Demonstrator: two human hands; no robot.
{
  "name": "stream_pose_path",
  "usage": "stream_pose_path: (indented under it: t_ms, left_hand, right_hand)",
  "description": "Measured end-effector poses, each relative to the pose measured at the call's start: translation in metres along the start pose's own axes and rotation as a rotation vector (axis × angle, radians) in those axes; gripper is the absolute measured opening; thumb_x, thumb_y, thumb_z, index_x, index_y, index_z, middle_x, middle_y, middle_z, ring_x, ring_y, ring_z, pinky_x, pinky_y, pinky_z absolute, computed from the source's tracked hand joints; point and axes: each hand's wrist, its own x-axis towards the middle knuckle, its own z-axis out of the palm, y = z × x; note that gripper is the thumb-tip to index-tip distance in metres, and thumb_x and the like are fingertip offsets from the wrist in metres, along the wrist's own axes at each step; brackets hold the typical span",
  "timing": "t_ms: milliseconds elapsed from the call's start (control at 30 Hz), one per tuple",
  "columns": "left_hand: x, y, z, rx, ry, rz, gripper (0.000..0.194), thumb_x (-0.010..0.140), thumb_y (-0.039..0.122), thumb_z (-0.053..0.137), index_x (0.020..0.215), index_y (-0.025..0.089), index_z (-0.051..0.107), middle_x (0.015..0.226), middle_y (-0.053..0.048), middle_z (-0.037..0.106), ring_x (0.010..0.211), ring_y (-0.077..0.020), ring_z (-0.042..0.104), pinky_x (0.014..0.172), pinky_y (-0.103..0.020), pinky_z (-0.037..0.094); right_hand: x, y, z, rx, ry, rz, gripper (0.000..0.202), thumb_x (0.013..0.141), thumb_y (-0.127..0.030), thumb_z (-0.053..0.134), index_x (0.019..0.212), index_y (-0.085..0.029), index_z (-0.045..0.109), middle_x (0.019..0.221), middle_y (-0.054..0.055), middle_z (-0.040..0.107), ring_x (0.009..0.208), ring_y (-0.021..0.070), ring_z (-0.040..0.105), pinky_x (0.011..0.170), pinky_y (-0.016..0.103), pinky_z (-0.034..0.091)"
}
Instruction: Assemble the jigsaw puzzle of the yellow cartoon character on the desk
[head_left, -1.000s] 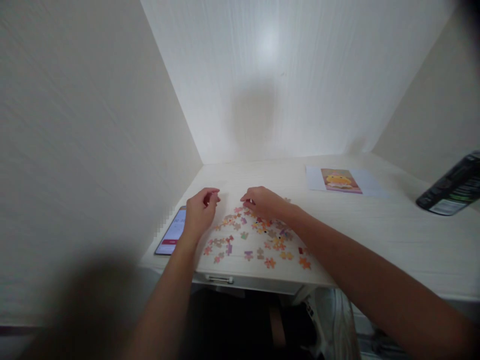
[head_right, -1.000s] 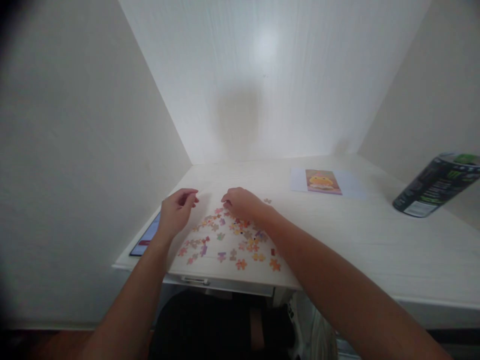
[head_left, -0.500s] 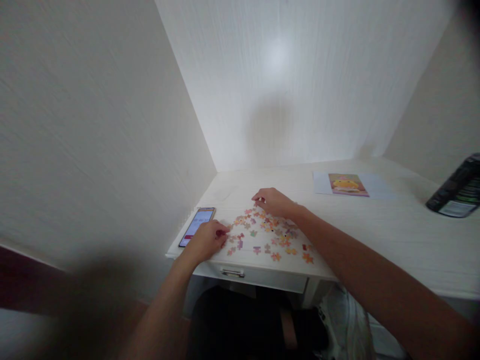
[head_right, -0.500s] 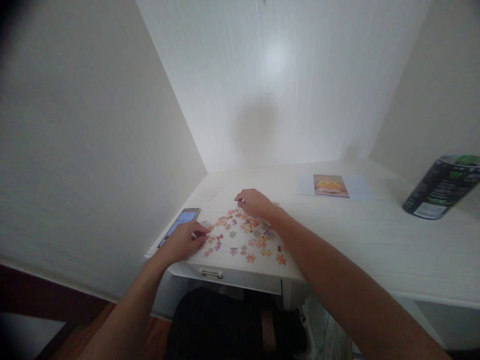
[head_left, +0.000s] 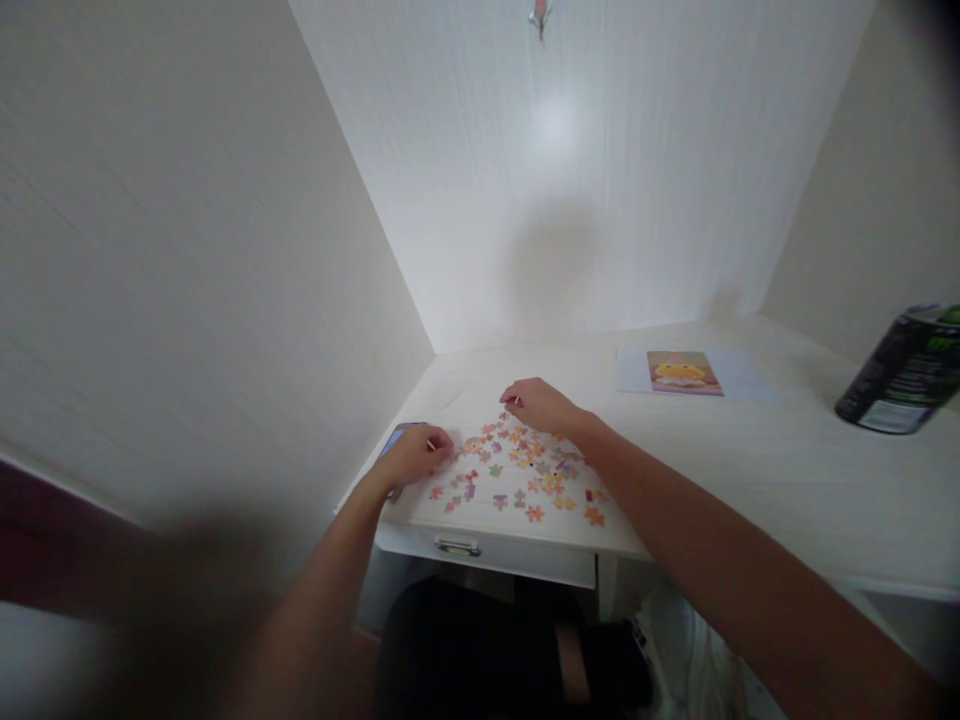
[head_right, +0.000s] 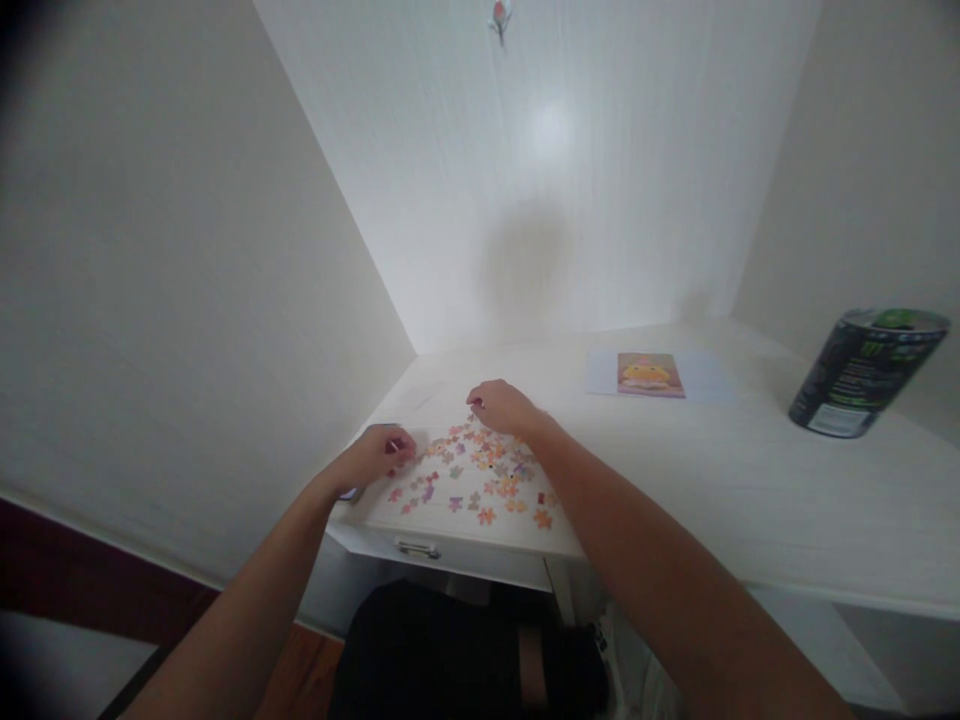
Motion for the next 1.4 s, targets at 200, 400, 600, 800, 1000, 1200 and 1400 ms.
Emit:
stream_pose_path:
  t_ms: [200,400,600,800,1000,1200,1400]
  left_hand:
    - [0.044,0.002,0.014,-0.252,0.14,-0.004,0.026,0.085,0.036,0.062,0.093,0.011,0.061,0.075,-0.002,0.061,0.063,-0.0102,0.056,0.057,-0.023,0.045]
    - [0.083,0.001,0.022,-0.366,0.139,0.042,0.039,0.081,0.037,0.063,0.111,0.012,0.064,0.079,-0.004,0.065,0.063,-0.0098,0.053,0.059,-0.024,0.042]
    - [0.093,-0.008,0.03,-0.375,0.118,0.037,0.036,0.074,0.041,0.068,0.093,0.011,0.07,0.081,-0.008,0.069,0.067,-0.0131,0.058,0.064,-0.026,0.043]
    - [0.093,-0.013,0.032,-0.298,0.124,0.078,0.031,0.076,0.041,0.065,0.082,0.011,0.071,0.075,-0.006,0.069,0.067,-0.0138,0.056,0.062,-0.026,0.04]
    - [0.092,-0.021,0.03,-0.208,0.149,0.102,0.023,0.076,0.033,0.063,0.082,0.012,0.07,0.069,-0.002,0.064,0.062,-0.0116,0.051,0.06,-0.025,0.037]
    - [0.084,-0.03,0.026,-0.193,0.129,0.124,0.02,0.076,0.031,0.062,0.082,0.013,0.071,0.07,-0.002,0.065,0.064,-0.0117,0.052,0.061,-0.024,0.038]
    - [0.074,-0.025,0.021,-0.241,0.036,0.153,0.027,0.077,0.038,0.062,0.08,0.012,0.07,0.067,-0.002,0.06,0.061,-0.0101,0.048,0.057,-0.022,0.036]
  right_hand:
    - [0.002,-0.01,0.001,-0.032,-0.038,-0.032,0.027,0.088,-0.019,0.053,0.104,-0.015,0.075,0.104,0.011,0.074,0.093,0.0194,0.067,0.085,0.028,0.047]
    - [0.004,-0.013,0.003,-0.082,-0.104,-0.032,0.03,0.088,-0.021,0.051,0.105,-0.018,0.075,0.102,0.01,0.075,0.091,0.0201,0.067,0.081,0.028,0.047]
    - [0.004,-0.022,0.006,-0.135,-0.205,-0.07,0.027,0.085,-0.019,0.051,0.088,-0.016,0.078,0.091,0.012,0.075,0.082,0.0201,0.067,0.078,0.029,0.046]
    - [0.004,-0.023,0.007,-0.149,-0.236,-0.083,0.027,0.088,-0.019,0.051,0.093,-0.017,0.077,0.098,0.013,0.073,0.087,0.0196,0.064,0.083,0.03,0.046]
    - [0.004,-0.02,0.009,-0.121,-0.24,-0.108,0.028,0.088,-0.019,0.052,0.102,-0.02,0.076,0.099,0.01,0.07,0.087,0.0179,0.063,0.083,0.029,0.046]
    - [0.005,-0.019,0.014,-0.113,-0.252,-0.164,0.027,0.091,-0.023,0.053,0.106,-0.02,0.076,0.102,0.012,0.068,0.088,0.0192,0.061,0.084,0.031,0.045]
    - [0.004,-0.018,0.013,-0.117,-0.251,-0.178,0.029,0.095,-0.026,0.05,0.106,-0.019,0.076,0.101,0.013,0.068,0.086,0.019,0.06,0.082,0.03,0.044]
